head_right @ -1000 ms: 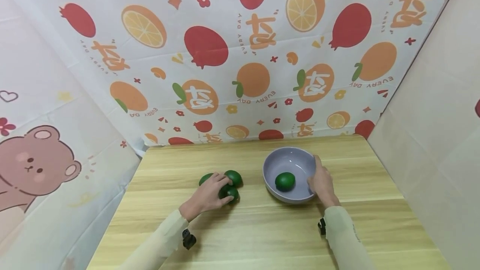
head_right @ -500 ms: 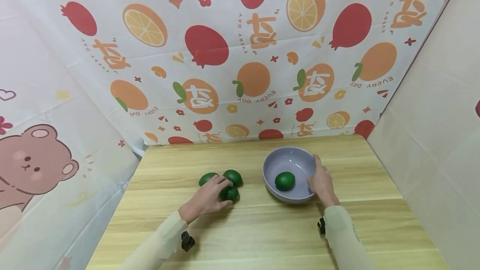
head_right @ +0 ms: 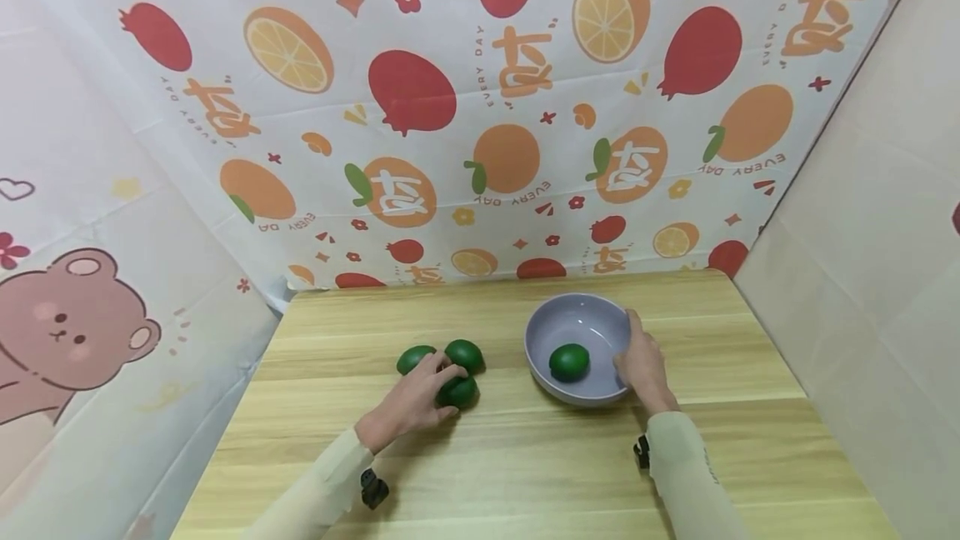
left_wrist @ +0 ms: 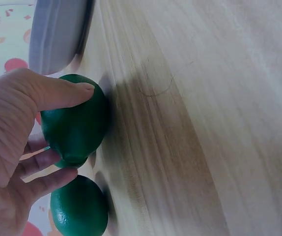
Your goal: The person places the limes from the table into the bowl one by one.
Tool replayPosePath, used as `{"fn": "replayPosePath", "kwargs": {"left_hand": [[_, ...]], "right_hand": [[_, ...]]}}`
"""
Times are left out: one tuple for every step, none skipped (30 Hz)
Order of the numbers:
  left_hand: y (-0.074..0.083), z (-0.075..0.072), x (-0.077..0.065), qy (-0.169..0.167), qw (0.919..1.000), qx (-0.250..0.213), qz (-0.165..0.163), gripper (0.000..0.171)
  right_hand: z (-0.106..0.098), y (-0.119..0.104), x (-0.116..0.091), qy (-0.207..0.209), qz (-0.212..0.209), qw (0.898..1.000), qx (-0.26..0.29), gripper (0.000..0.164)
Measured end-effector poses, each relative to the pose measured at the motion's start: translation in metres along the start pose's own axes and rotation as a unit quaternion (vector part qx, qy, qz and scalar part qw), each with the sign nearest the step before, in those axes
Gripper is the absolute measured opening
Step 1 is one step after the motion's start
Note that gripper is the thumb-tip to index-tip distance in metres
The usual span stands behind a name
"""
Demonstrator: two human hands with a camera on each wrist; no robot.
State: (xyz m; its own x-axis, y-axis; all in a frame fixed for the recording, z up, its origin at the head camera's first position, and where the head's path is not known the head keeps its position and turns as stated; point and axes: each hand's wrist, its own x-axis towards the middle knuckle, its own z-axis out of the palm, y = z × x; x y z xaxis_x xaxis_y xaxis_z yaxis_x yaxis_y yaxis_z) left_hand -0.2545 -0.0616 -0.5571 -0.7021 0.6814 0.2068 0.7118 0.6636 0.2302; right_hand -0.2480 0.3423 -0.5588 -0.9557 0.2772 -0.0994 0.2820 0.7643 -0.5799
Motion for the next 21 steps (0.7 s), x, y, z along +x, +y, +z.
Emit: {"fn": "replayPosePath", "kwargs": {"left_hand": [[0.0000,0.0005,-0.0003,0.002,1.0000,0.002,0.001,0.055],[0.0000,0.0011,-0.0006,0.003,1.0000,0.004,0.001,0.055],[0.0000,0.0014,-0.0009,0.004,1.0000,0.005,0.002,0.056],[0.0001,0.0017,-0.0010,0.004,1.0000,0.005,0.002,0.056],[0.0002,0.0019,-0.0012,0.004,1.0000,0.004,0.002,0.056],[0.0005,0.0020,-0.0015,0.001,1.0000,0.003,0.001,0.056],[0.0007,0.0020,-0.0017,0.000,1.0000,0.001,0.001,0.057],[0.0010,0.0021,-0.0021,-0.003,1.0000,0.000,0.001,0.057],[0.0012,0.0021,-0.0024,-0.006,1.0000,0.000,-0.001,0.057],[0.0015,0.0022,-0.0026,-0.010,0.9999,0.000,-0.003,0.058],[0.0016,0.0024,-0.0028,-0.013,0.9999,0.000,-0.004,0.058],[0.0018,0.0025,-0.0030,-0.014,0.9999,0.000,-0.004,0.058],[0.0019,0.0027,-0.0031,-0.016,0.9999,0.001,-0.005,0.058],[0.0019,0.0029,-0.0032,-0.018,0.9998,0.001,-0.006,0.058],[0.0018,0.0029,-0.0031,-0.018,0.9998,0.000,-0.008,0.058],[0.0015,0.0033,-0.0031,-0.017,0.9998,0.000,-0.009,0.058],[0.0014,0.0033,-0.0032,-0.016,0.9998,-0.001,-0.010,0.057],[0.0012,0.0031,-0.0033,-0.016,0.9998,-0.001,-0.010,0.057],[0.0008,0.0031,-0.0032,-0.016,0.9998,-0.002,-0.011,0.057],[0.0005,0.0032,-0.0031,-0.016,0.9998,-0.001,-0.011,0.057],[0.0003,0.0034,-0.0031,-0.015,0.9998,-0.001,-0.011,0.057]], "right_hand": [[0.0003,0.0000,0.0002,0.000,-0.001,1.000,0.000,0.098],[0.0004,-0.0002,0.0001,0.001,-0.002,1.000,-0.001,0.098],[0.0004,0.0000,0.0002,0.002,-0.003,1.000,-0.003,0.098],[0.0007,-0.0002,0.0003,0.002,-0.003,1.000,-0.002,0.098],[0.0005,-0.0002,0.0004,0.002,-0.004,1.000,-0.003,0.098],[0.0004,-0.0002,0.0005,0.002,-0.005,1.000,-0.003,0.098],[0.0003,-0.0001,0.0003,0.002,-0.005,1.000,-0.004,0.097],[-0.0002,0.0000,0.0002,0.002,-0.007,1.000,-0.006,0.097],[-0.0007,0.0000,0.0002,0.003,-0.009,1.000,-0.006,0.097],[-0.0009,0.0000,0.0004,0.004,-0.011,1.000,-0.008,0.096],[-0.0015,-0.0001,0.0004,0.005,-0.014,1.000,-0.009,0.096],[-0.0021,-0.0001,0.0004,0.004,-0.016,1.000,-0.009,0.096],[-0.0025,-0.0004,0.0003,0.004,-0.017,1.000,-0.010,0.096],[-0.0029,-0.0006,0.0003,0.004,-0.019,1.000,-0.011,0.096],[-0.0031,-0.0008,0.0004,0.005,-0.021,1.000,-0.012,0.095],[-0.0034,-0.0009,0.0003,0.006,-0.023,1.000,-0.014,0.095],[-0.0033,-0.0011,0.0002,0.007,-0.024,1.000,-0.015,0.095],[-0.0031,-0.0011,0.0001,0.007,-0.024,1.000,-0.016,0.095],[-0.0028,-0.0013,0.0001,0.009,-0.025,1.000,-0.017,0.094],[-0.0025,-0.0009,0.0004,0.010,-0.025,0.999,-0.019,0.094],[-0.0023,-0.0007,0.0005,0.010,-0.026,0.999,-0.021,0.094]]}}
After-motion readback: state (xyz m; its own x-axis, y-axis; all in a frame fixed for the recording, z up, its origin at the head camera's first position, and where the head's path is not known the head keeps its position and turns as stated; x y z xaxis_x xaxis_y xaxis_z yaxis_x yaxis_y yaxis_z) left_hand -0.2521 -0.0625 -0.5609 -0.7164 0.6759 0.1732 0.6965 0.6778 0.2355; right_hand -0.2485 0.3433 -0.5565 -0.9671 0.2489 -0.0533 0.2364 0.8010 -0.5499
